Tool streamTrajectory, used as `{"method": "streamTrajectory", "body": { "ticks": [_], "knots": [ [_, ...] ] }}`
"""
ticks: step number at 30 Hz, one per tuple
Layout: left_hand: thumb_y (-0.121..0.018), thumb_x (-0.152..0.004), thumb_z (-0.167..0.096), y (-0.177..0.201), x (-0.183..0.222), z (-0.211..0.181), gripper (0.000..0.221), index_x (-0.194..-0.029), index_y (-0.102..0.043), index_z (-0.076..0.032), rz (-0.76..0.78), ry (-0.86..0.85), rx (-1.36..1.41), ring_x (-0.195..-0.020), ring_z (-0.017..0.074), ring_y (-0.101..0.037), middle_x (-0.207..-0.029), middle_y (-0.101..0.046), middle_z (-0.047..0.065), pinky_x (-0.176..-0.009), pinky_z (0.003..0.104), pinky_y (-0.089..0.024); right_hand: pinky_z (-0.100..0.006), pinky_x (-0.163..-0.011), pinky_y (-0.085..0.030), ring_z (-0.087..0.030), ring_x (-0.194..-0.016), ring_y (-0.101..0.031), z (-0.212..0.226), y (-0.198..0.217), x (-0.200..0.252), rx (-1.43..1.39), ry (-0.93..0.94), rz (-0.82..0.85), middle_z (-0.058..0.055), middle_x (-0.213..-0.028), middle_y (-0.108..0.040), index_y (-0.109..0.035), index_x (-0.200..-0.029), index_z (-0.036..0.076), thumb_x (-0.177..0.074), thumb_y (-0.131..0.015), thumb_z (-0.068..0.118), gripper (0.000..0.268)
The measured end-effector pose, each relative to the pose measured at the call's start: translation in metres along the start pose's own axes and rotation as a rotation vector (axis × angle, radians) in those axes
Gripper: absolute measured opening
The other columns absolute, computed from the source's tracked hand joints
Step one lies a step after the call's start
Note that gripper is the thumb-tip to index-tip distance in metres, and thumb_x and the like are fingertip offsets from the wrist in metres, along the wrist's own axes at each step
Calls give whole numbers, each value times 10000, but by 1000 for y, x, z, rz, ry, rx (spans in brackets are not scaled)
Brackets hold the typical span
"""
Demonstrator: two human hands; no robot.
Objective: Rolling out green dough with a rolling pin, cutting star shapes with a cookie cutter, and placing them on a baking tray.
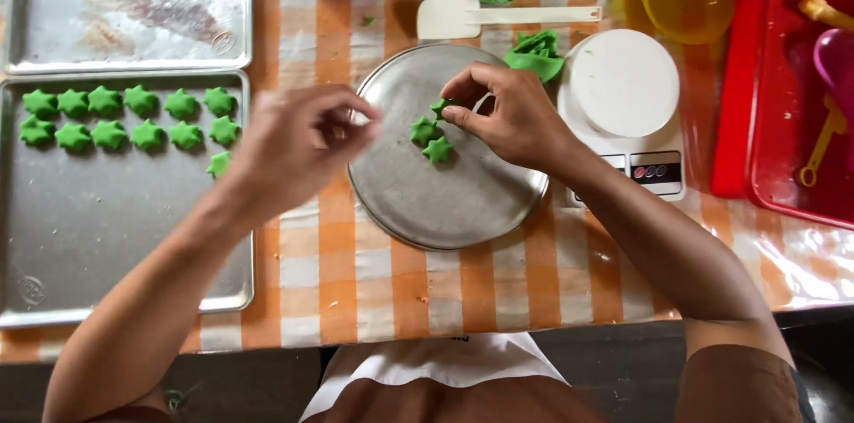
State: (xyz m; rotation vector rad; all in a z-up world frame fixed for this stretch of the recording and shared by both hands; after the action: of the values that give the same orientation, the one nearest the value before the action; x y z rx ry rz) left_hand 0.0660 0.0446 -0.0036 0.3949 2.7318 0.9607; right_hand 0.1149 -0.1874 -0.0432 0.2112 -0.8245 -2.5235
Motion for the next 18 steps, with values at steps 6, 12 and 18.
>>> {"method": "streamTrajectory", "body": {
  "ticks": [6,12,18],
  "knots": [
    [-717,-930,-172,-35,-32,-11,253,-1132,-726,-20,70,-7,55,-619,241,-689,-871,-721,180,-541,344,-555,-266,-711,-614,-164,-872,-708,-10,3,10,-384,-69,-47,-131,-963,-769,-718,-1155,1,-957,-736,63,208],
    [-745,-931,-203,-44,-39,-19,390,-1212,-680,60,131,-39,120,-713,279,-707,-1003,-706,236,-630,402,-572,-315,-725,-631,-213,-858,-727,-10,5,13,-506,-25,-55,-184,-962,-747,-642,-1222,-36,-990,-680,18,241],
    [-798,-900,-212,-44,-38,-23,485,-1289,-635,29,61,-137,101,-796,276,-701,-1097,-669,232,-670,425,-569,-315,-726,-634,-208,-838,-730,-10,10,13,-584,-47,-66,-179,-941,-732,-574,-1263,-33,-969,-718,30,334]
  ]
}}
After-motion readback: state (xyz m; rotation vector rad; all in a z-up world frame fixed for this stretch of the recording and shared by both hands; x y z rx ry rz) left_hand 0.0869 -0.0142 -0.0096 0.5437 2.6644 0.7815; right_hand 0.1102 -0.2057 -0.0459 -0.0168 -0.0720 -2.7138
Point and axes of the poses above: each hand's wrist, its own x-axis away from the middle knuckle, its own y-axis out of the back of the hand, z = x × y, the point moved 5 cm from there along -x, towards the middle knuckle
